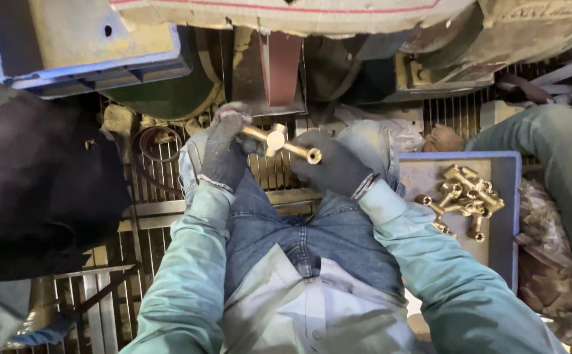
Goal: The person sits on the floor and uses a belt sander to polish brass-colored metal parts. They pick up each part from a blue tray, press it against the moving belt, rotate it to smooth different surfaces, and place it back into the tray.
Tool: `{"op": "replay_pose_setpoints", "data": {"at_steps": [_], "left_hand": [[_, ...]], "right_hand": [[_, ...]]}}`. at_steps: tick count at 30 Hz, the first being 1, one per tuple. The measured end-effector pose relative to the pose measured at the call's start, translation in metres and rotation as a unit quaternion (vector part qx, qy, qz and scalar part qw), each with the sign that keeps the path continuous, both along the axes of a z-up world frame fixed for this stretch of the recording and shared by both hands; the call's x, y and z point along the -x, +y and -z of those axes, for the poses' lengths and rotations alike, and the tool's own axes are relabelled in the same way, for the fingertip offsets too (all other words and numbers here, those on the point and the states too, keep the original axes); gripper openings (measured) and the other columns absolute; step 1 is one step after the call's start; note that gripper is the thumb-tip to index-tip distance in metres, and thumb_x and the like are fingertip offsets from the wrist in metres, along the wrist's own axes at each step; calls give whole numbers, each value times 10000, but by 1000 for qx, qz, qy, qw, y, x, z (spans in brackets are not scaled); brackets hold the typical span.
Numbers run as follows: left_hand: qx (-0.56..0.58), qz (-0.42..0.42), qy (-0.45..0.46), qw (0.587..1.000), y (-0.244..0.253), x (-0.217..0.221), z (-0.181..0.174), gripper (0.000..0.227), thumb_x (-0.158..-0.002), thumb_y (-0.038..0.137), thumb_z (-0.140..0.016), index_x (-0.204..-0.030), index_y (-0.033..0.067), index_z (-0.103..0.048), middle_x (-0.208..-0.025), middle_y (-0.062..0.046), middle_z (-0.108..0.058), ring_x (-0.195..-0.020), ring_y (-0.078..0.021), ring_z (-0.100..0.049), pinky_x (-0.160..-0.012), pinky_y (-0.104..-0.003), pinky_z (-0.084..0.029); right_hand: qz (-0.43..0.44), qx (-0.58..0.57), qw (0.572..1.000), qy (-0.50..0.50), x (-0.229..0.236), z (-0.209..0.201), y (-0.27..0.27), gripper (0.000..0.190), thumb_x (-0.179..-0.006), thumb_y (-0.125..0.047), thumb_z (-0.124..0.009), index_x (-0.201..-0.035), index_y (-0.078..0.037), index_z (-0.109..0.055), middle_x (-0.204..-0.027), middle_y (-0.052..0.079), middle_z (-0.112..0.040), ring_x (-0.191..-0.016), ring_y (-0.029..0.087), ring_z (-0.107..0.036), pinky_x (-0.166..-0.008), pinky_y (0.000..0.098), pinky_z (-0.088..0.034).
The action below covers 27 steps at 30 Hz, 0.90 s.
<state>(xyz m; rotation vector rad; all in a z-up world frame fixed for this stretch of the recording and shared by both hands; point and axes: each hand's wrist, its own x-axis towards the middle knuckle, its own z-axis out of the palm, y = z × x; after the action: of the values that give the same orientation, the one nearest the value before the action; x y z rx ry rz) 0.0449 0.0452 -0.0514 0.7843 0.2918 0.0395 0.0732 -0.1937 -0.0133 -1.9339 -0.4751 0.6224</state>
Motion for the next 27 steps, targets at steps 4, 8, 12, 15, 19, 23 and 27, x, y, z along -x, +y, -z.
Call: {"op": "replay_pose_setpoints", "data": {"at_steps": [4,8,12,15,19,23,27], "left_hand": [[18,-5,-5,1000,0,0,-4,322,-982,162,-644,-1268,21,-595,-1003,-80,-653,-640,-147,-600,-586,-282,-534],[-7,-12,-5,1000,0,6,-11,272,-965,162,-635,-1207,38,-626,-956,-64,-654,-609,-140,-600,-573,-284,-557],[-37,-26,22,999,6,12,-24,251,-967,163,-638,-1192,53,-658,-809,-63,-581,-595,-139,-591,-558,-298,-562],[-133,-30,-19,990,24,7,-31,202,-961,149,-640,-1141,60,-618,-945,-37,-636,-634,-133,-597,-524,-276,-498],[-268,-118,-67,954,58,9,-38,176,-1084,184,-585,-1146,32,-648,-977,-52,-644,-794,-102,-577,-662,-258,-467],[-409,-206,-30,889,89,-5,-63,203,-1024,194,-536,-943,29,-622,-937,-44,-619,-765,-118,-601,-612,-323,-526],[-52,-297,7,953,110,-32,-76,226,-1018,223,-599,-980,16,-683,-807,-65,-596,-620,-148,-492,-623,-341,-542]], "right_hand": [[-53,105,987,-107,10,-5,2,497,-869,-291,-775,-1266,-66,-578,-1093,170,-701,-998,311,-700,-838,412,-553],[-54,100,989,-95,5,-6,4,494,-877,-318,-763,-1263,-68,-581,-1104,171,-706,-1018,323,-706,-858,417,-550],[-100,127,986,-35,-4,-4,8,541,-838,-330,-769,-1278,-79,-580,-1106,163,-718,-1018,300,-713,-867,409,-553],[-107,141,984,-12,-12,5,11,521,-837,-345,-761,-1260,-84,-602,-1118,146,-737,-1016,278,-725,-878,395,-562],[-73,169,981,55,-13,27,7,469,-868,-346,-712,-1247,-88,-611,-1081,122,-749,-956,252,-752,-830,384,-597],[-76,119,990,-1,-20,42,6,424,-885,-347,-725,-1189,-64,-638,-1063,134,-758,-980,240,-740,-854,372,-583],[-80,118,990,20,-26,51,7,412,-885,-369,-717,-1151,-61,-647,-1042,129,-770,-971,237,-753,-847,368,-590]]}}
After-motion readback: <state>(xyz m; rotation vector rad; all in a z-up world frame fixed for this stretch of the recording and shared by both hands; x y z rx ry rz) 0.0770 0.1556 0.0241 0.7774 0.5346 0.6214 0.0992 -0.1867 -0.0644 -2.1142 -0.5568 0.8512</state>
